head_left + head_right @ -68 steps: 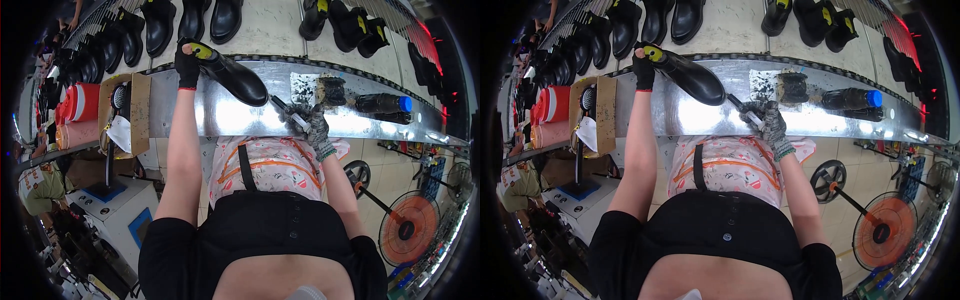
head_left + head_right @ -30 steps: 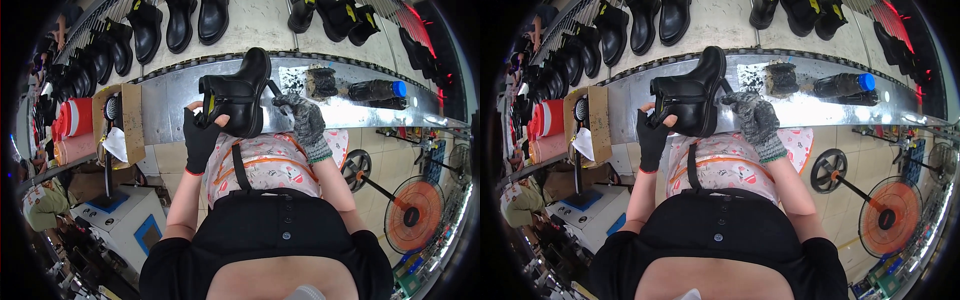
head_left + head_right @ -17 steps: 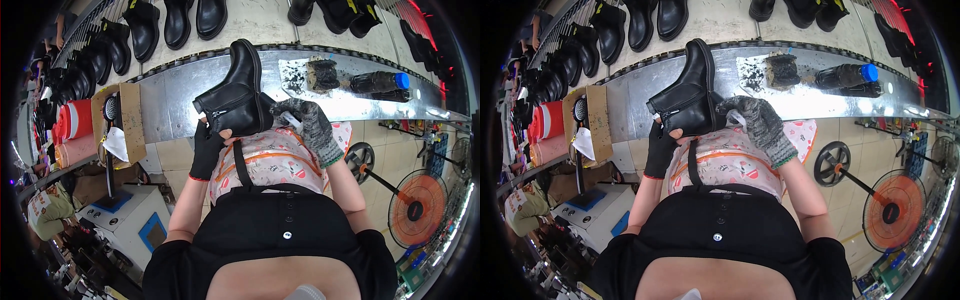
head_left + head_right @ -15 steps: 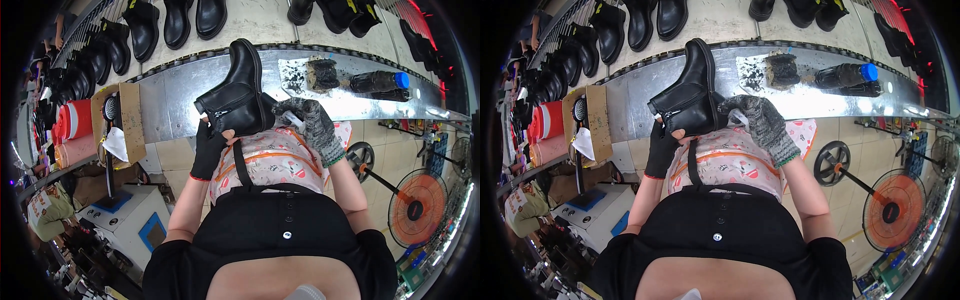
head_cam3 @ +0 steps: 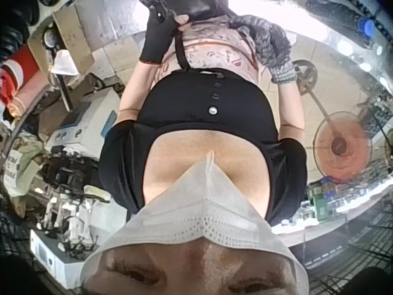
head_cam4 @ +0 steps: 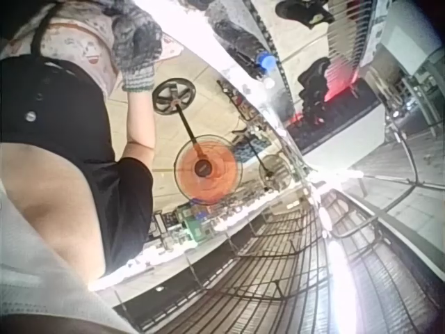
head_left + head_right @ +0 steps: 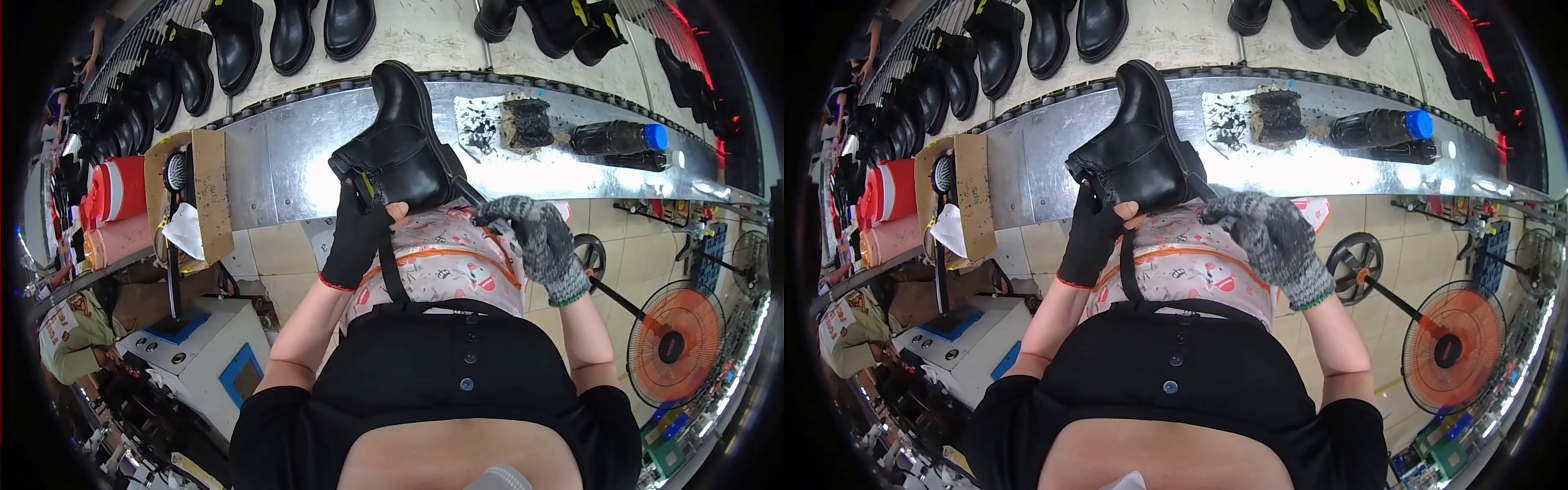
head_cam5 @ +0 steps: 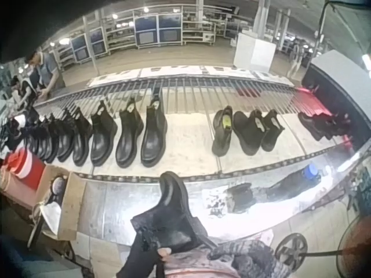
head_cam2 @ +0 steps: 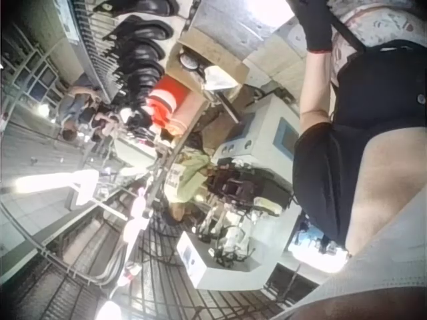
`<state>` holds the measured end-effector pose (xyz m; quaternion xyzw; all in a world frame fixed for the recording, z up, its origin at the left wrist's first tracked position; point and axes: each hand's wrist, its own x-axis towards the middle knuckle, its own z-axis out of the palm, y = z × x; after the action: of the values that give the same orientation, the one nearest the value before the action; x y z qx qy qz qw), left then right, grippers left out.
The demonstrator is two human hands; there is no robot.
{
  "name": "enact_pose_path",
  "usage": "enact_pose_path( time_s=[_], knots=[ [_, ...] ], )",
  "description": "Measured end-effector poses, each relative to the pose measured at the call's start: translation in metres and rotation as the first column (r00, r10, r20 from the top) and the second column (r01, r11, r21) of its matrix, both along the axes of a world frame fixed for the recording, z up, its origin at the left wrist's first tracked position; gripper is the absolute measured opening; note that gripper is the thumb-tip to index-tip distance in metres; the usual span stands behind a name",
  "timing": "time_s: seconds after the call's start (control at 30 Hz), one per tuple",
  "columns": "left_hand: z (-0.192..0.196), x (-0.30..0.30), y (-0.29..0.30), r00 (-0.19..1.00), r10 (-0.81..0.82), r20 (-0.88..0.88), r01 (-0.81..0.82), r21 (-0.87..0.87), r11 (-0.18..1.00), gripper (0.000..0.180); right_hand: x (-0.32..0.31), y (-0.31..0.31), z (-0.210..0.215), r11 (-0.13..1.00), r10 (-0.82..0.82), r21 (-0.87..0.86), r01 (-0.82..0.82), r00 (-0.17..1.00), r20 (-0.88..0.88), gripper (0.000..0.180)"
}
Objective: Cleaning and polishing black boots on an industrial conveyor line using a brush and cloth.
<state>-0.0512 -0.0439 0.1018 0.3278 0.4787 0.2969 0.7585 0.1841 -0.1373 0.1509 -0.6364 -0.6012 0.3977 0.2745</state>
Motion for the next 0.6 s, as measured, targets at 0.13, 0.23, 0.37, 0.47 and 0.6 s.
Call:
enact_pose_path(
  time_s=[0.13,0.23,0.37,0.47,0.6],
  knots=[
    [0.005,0.007,0.002,0.995,0.06,0.079,-0.057,-0.04,0.998,0.054,-0.001,-0.015,0.002,0.984,0.01,0.174,-0.019,0.999,0.051,0.023],
    [0.011,0.01,0.005,0.984,0.112,0.138,-0.096,-0.115,0.989,0.052,-0.003,-0.022,0.004,0.977,-0.009,0.212,0.008,1.0,0.005,0.045],
    [0.009,0.01,0.01,0.971,0.155,0.182,-0.127,-0.157,0.979,0.047,-0.003,-0.027,0.006,0.986,0.027,0.165,-0.028,1.0,0.01,0.05],
    [0.009,0.009,0.014,0.959,0.176,0.224,-0.135,-0.188,0.973,0.044,-0.005,-0.028,-0.002,0.956,0.052,0.288,-0.055,0.998,0.017,0.043],
    [0.013,0.009,0.018,0.931,0.215,0.295,-0.162,-0.193,0.968,0.045,0.002,-0.036,-0.019,0.952,0.011,0.307,0.023,0.994,-0.108,0.033]
  ],
)
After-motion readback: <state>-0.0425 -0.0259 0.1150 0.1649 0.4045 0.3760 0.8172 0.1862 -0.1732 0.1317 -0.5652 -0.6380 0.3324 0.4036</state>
